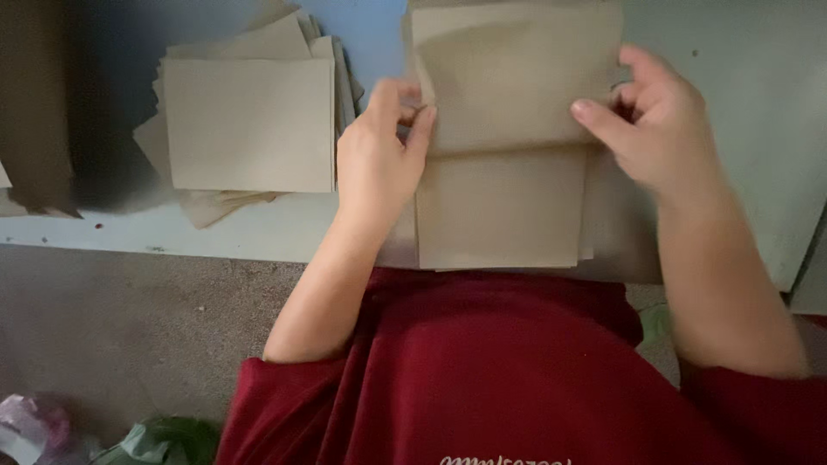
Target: The person takes a stack of brown paper sheets, taps and aligns the edges, then folds sheets in half one at a time on the workbench, pressing the crease flat and placing each folded sheet onto a growing pile on the left side of the table.
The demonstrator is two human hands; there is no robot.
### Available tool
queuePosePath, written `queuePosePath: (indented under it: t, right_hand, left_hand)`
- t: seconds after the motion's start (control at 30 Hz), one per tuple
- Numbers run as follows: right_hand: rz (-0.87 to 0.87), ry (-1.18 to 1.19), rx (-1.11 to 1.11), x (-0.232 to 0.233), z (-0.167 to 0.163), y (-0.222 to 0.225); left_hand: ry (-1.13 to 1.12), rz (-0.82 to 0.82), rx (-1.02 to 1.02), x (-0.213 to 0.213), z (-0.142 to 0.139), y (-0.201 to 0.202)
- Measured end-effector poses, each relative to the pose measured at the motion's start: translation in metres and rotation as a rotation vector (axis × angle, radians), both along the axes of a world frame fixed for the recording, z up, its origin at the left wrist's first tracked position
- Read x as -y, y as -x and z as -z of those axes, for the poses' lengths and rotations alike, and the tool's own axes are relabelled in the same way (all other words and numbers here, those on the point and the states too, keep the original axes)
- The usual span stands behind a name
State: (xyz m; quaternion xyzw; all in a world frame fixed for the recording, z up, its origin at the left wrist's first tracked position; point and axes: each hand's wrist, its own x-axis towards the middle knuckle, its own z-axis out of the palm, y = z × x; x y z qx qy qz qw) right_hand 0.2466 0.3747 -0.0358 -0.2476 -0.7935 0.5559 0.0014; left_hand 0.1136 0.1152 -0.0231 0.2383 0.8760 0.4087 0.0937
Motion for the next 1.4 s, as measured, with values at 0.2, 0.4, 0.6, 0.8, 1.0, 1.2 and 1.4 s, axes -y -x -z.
queuePosePath:
  t: [0.2,0.4,0.6,0.8,1.0,1.2,1.4]
  right_hand:
    - [-0.079,-0.292,-0.081,0.008,0.003,-0.004]
    - [-0.093,-0.419,-0.228,0.008,0.026,-0.007]
    - [-0.086,-0.517,-0.246,0.012,0.029,-0.002]
    - [-0.106,-0.514,-0.167,0.015,0.013,0.008]
    - [-0.293,-0.943,-0.4,0.039,-0.015,0.012]
    - [-0.661,-1.059,-0.379,0.077,-0.015,-0.004]
    - [-0.576,-1.406,-0.212,0.032,-0.012,-0.04]
  left_hand:
    - [0.109,0.039,-0.092,-0.006,-0.002,-0.005]
    - [0.07,0.068,-0.132,-0.001,0.001,-0.004]
    - [0.069,0.036,-0.131,0.0,0.002,-0.002]
    - [0.206,0.104,-0.163,0.0,-0.005,-0.004]
    - [0.288,0.115,-0.18,-0.002,-0.011,-0.015]
    - [0.387,0.159,-0.388,-0.001,-0.012,-0.023]
    - [0.586,0.201,-0.598,0.015,-0.023,-0.021]
